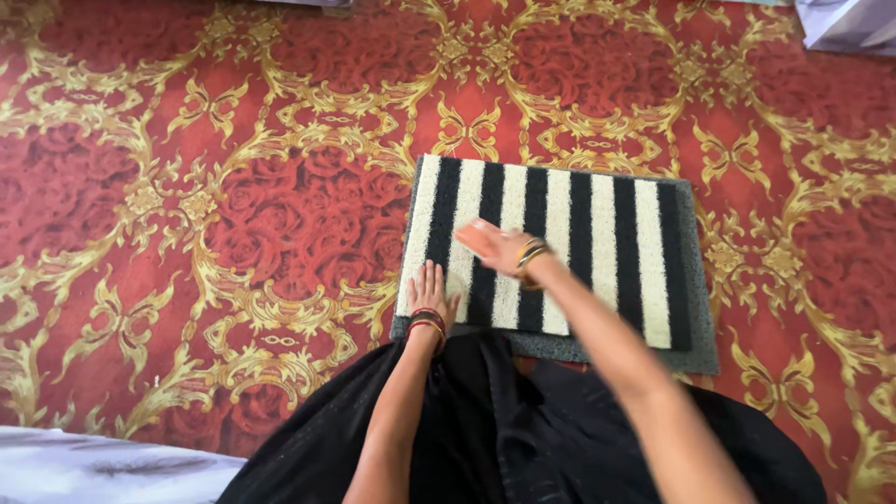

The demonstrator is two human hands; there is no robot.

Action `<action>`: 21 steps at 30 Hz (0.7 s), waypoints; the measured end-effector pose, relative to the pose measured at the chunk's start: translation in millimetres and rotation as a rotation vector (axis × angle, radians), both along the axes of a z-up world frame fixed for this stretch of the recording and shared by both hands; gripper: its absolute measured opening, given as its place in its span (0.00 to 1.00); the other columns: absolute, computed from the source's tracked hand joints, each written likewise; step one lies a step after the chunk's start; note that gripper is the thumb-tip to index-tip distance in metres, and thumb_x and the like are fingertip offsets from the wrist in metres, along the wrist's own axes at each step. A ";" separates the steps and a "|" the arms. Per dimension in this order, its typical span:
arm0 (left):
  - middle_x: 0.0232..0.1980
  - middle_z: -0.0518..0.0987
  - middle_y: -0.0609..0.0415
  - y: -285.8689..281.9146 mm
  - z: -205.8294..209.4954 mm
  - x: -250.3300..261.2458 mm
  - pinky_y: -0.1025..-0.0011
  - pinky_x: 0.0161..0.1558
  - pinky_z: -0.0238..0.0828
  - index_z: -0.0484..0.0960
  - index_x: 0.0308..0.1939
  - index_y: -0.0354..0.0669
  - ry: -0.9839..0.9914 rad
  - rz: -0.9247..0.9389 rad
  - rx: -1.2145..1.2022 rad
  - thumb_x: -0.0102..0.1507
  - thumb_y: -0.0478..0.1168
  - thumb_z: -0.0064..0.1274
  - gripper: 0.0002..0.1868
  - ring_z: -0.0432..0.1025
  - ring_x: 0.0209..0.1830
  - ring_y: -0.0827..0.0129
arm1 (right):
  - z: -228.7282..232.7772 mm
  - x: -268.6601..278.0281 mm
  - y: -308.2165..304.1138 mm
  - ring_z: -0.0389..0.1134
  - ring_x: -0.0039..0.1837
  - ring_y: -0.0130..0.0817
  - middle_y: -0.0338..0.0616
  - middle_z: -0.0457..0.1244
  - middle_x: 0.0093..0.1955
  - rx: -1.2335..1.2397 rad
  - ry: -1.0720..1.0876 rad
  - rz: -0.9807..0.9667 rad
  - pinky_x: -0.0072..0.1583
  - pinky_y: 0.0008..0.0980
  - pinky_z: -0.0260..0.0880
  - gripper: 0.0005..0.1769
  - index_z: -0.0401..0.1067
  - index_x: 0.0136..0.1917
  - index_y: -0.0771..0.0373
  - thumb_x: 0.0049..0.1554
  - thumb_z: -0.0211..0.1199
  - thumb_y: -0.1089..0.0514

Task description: The person wipes and brushes two floor mats one at a time using a small orange brush, flipping one mat over to reveal a chalk drawing of feet on its underside.

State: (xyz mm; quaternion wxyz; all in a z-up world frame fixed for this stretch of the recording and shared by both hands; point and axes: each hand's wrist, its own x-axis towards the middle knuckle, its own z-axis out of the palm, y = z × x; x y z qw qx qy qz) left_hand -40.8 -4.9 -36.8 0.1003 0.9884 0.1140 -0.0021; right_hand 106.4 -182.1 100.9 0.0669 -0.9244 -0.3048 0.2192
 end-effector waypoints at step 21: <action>0.84 0.40 0.40 19.1 3.5 -7.9 0.57 0.79 0.26 0.44 0.79 0.34 -0.091 -0.026 0.050 0.67 0.65 0.35 0.48 0.33 0.84 0.53 | -103.9 -0.7 -148.5 0.66 0.61 0.52 0.54 0.63 0.59 0.029 -0.440 -0.875 0.57 0.51 0.71 0.28 0.71 0.64 0.50 0.57 0.60 0.34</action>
